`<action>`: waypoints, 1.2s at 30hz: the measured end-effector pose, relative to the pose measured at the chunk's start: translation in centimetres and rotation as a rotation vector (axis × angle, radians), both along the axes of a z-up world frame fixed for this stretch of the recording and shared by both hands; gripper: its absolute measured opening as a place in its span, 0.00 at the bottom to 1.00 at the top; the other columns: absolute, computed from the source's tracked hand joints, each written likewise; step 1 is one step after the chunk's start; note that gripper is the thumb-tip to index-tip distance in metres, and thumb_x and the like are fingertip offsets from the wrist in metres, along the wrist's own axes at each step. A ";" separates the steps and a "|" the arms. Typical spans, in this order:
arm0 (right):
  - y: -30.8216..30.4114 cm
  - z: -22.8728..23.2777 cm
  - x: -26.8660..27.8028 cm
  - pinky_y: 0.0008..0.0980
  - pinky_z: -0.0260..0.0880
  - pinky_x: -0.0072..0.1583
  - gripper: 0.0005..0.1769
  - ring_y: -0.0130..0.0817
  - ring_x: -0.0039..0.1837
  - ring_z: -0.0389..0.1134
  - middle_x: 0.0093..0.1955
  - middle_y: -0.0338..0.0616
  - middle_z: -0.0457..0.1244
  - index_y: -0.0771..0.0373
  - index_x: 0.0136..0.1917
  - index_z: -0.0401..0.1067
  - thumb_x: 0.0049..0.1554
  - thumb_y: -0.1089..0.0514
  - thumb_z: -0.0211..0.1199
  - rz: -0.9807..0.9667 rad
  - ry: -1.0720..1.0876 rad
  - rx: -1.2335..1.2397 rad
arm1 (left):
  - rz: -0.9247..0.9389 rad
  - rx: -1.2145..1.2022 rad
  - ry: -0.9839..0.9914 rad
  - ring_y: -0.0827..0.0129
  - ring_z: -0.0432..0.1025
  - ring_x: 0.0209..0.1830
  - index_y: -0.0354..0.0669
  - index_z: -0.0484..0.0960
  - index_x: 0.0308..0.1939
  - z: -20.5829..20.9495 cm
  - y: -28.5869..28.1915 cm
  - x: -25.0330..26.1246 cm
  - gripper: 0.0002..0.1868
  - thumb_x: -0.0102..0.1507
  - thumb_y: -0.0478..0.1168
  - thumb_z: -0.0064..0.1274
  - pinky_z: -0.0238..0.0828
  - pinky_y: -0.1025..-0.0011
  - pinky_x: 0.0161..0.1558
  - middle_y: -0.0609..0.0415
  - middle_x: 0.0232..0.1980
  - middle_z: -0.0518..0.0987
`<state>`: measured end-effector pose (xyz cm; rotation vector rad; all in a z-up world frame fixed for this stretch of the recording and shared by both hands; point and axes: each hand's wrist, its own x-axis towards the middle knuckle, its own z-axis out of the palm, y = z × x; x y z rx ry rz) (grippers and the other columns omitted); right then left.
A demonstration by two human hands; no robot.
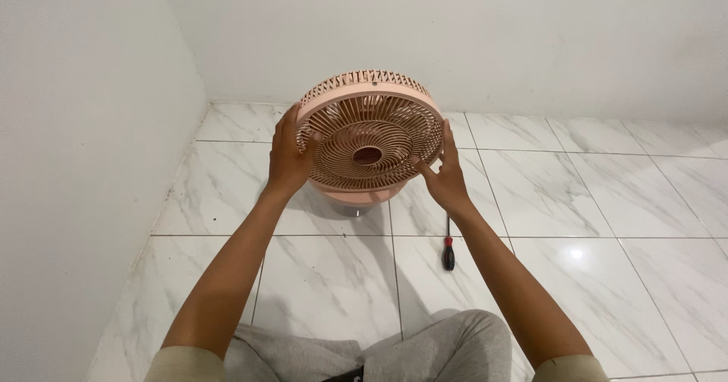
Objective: The person assembles a pink electric fan on a tiled floor. They attach the rear grille, mount the fan blade, secure it with a central nut, and then attach the front grille, using a screwdriver to tighten a screw on the grille.
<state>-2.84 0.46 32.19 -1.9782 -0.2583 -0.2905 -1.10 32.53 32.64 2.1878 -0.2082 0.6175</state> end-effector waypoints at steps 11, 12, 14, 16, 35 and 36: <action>0.0 -0.6 -2.1 0.58 0.41 0.80 0.57 0.58 0.87 0.32 0.87 0.56 0.36 0.49 0.85 0.32 0.58 0.49 0.68 -0.089 -0.317 -0.447 | 0.084 0.418 -0.260 0.42 0.39 0.85 0.52 0.44 0.83 -0.9 0.5 -2.2 0.39 0.74 0.58 0.39 0.46 0.39 0.76 0.39 0.85 0.41; 0.0 -0.7 -2.2 0.59 0.40 0.80 0.57 0.59 0.86 0.32 0.87 0.57 0.35 0.49 0.85 0.32 0.58 0.48 0.69 -0.101 -0.314 -0.495 | 0.069 0.459 -0.260 0.41 0.39 0.85 0.53 0.44 0.83 -1.0 0.5 -2.5 0.38 0.74 0.58 0.39 0.44 0.37 0.75 0.39 0.85 0.40; 0.0 -0.8 -2.5 0.60 0.38 0.79 0.58 0.60 0.85 0.31 0.86 0.60 0.32 0.48 0.84 0.34 0.56 0.46 0.71 -0.121 -0.308 -0.591 | 0.041 0.539 -0.260 0.40 0.37 0.84 0.54 0.44 0.83 -1.3 0.5 -3.2 0.38 0.73 0.59 0.38 0.42 0.34 0.74 0.39 0.85 0.39; -0.2 -0.9 -3.2 0.60 0.39 0.80 0.58 0.61 0.85 0.32 0.86 0.59 0.32 0.48 0.85 0.34 0.56 0.47 0.71 -0.109 -0.323 -0.575 | 0.007 0.515 -0.252 0.41 0.37 0.86 0.57 0.45 0.84 -1.2 0.4 -4.1 0.37 0.74 0.58 0.38 0.43 0.35 0.76 0.41 0.86 0.38; 0.7 8.1 -12.5 0.62 0.42 0.76 0.52 0.62 0.84 0.31 0.86 0.55 0.31 0.47 0.83 0.42 0.55 0.40 0.66 0.125 0.015 -0.443 | -0.252 0.792 -0.465 0.50 0.35 0.85 0.65 0.52 0.82 10.5 -4.5 -14.8 0.37 0.72 0.66 0.42 0.29 0.46 0.81 0.45 0.85 0.41; 0.1 9.9 -14.2 0.61 0.43 0.76 0.48 0.58 0.85 0.35 0.87 0.52 0.34 0.47 0.82 0.47 0.55 0.41 0.65 0.156 0.012 -0.417 | -0.285 0.791 -0.454 0.50 0.36 0.85 0.65 0.54 0.81 13.3 -4.9 -16.7 0.37 0.71 0.66 0.43 0.32 0.45 0.80 0.44 0.84 0.43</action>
